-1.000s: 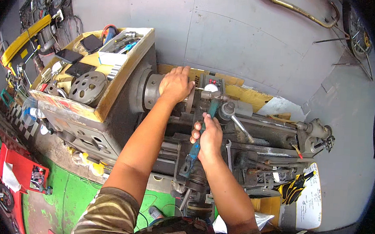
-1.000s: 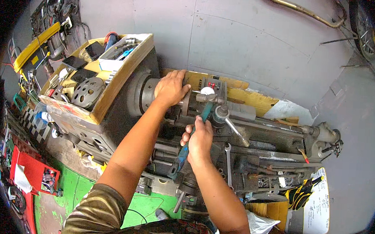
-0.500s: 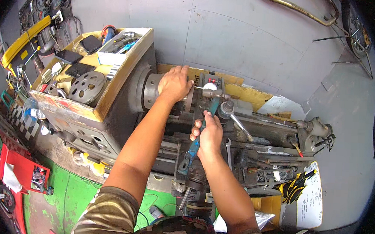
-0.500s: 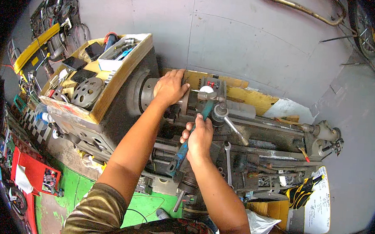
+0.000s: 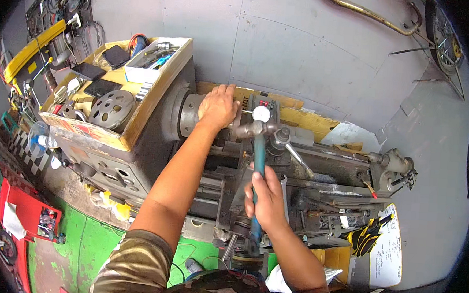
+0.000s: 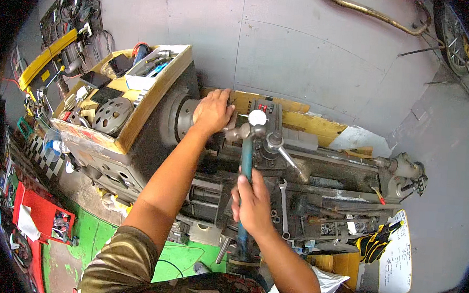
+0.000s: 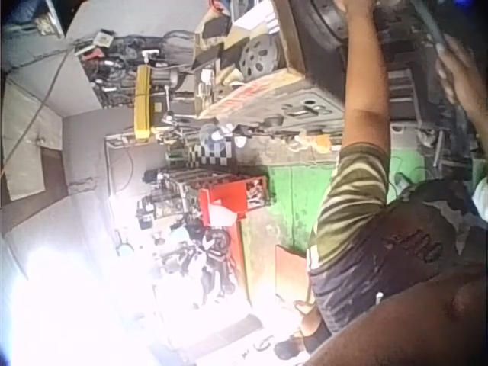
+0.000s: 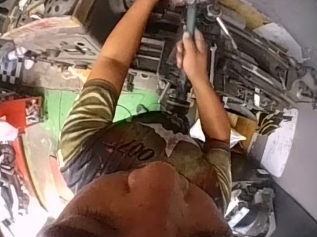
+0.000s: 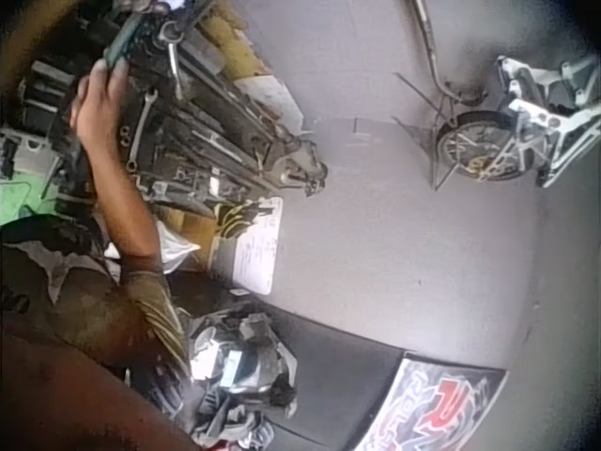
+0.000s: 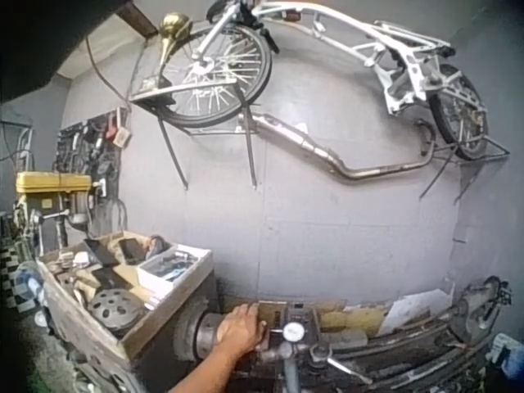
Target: Using a dial indicator, wrench, and rubber mallet to align and secure a workpiece on a metal lathe.
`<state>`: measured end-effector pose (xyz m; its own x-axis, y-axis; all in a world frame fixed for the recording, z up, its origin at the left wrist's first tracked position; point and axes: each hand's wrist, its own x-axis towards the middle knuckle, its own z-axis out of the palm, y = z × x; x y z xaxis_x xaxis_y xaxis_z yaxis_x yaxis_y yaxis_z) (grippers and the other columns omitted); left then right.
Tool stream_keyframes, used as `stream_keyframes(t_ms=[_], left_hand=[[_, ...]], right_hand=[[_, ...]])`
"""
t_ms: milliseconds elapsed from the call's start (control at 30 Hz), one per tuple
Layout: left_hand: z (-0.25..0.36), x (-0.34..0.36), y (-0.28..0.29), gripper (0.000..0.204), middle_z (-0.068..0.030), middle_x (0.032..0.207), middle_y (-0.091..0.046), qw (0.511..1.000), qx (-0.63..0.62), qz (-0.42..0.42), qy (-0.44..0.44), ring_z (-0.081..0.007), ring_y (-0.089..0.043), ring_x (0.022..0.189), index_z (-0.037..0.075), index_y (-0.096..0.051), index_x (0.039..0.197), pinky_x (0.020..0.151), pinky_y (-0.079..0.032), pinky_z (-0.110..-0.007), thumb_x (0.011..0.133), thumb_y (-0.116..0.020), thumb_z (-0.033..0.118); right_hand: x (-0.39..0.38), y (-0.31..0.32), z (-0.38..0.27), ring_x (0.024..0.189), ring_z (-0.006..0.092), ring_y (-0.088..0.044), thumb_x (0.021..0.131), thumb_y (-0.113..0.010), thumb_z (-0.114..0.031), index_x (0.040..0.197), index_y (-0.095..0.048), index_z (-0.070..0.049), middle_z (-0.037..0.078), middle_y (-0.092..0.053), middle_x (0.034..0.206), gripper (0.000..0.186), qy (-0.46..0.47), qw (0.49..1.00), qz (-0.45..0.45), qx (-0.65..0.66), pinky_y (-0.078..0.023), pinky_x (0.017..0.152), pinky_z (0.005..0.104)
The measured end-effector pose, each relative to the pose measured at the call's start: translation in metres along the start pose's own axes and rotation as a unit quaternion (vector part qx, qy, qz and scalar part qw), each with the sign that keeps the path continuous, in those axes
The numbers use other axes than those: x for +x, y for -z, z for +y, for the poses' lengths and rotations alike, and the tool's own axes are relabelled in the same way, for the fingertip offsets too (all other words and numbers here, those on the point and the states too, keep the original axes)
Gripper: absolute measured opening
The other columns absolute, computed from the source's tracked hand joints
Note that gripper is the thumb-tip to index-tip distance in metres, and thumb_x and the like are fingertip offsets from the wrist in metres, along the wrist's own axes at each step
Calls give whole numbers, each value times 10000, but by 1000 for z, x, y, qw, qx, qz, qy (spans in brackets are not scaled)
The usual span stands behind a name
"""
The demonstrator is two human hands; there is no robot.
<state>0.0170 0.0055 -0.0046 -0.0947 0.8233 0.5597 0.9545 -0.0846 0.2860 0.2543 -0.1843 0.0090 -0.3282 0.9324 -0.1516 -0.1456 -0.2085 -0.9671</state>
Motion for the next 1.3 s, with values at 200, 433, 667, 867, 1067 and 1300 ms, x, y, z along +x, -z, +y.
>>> stream_keyframes(t_ms=[200,433,667,867,1067,1300], left_hand=[[2,-17,1,561,-215,1412,-621,995,-8,81,-53,-399,-583,1316,2,-539,1484,1133,-461,-494,1009,-667,272],[10,-54,6,550,-231,1419,-595,986,-61,145,-57,-425,-555,1328,10,-527,1506,1151,-414,-522,1008,-661,203],[24,-114,11,402,-202,1326,-640,983,-67,168,-26,-414,-579,1297,19,-636,1351,1146,-392,-537,988,-673,187],[25,-147,17,196,-94,969,-674,964,-90,240,-75,-328,-607,980,44,-660,745,1001,-429,-503,900,-737,137],[8,-98,37,227,-135,1015,-668,952,-82,294,-16,-364,-607,1018,27,-689,857,988,-423,-515,940,-718,236],[-5,7,21,397,-174,1209,-737,988,-21,150,37,-378,-657,1196,57,-769,1174,1060,-458,-536,1043,-604,394]], right_hand=[[-82,58,10,486,87,-478,1161,-465,-206,1498,-490,-52,47,-562,798,372,14,995,-73,-66,-422,442,267],[-146,112,39,485,98,-465,1143,-508,-225,1493,-480,-20,58,-564,723,407,31,994,-59,-83,-391,470,274],[-189,142,55,516,105,-465,1121,-572,-225,1506,-483,-22,34,-543,702,444,5,998,4,-63,-395,487,279],[-220,166,69,427,119,-442,1115,-581,-262,1447,-506,-12,51,-527,652,423,25,993,115,-23,-365,407,268],[-246,185,84,398,144,-461,1100,-588,-293,1366,-525,-22,68,-539,688,385,17,983,184,-1,-385,351,285],[-273,210,111,380,146,-461,1101,-591,-310,1365,-521,-19,58,-530,663,399,30,970,240,-1,-367,335,277]])
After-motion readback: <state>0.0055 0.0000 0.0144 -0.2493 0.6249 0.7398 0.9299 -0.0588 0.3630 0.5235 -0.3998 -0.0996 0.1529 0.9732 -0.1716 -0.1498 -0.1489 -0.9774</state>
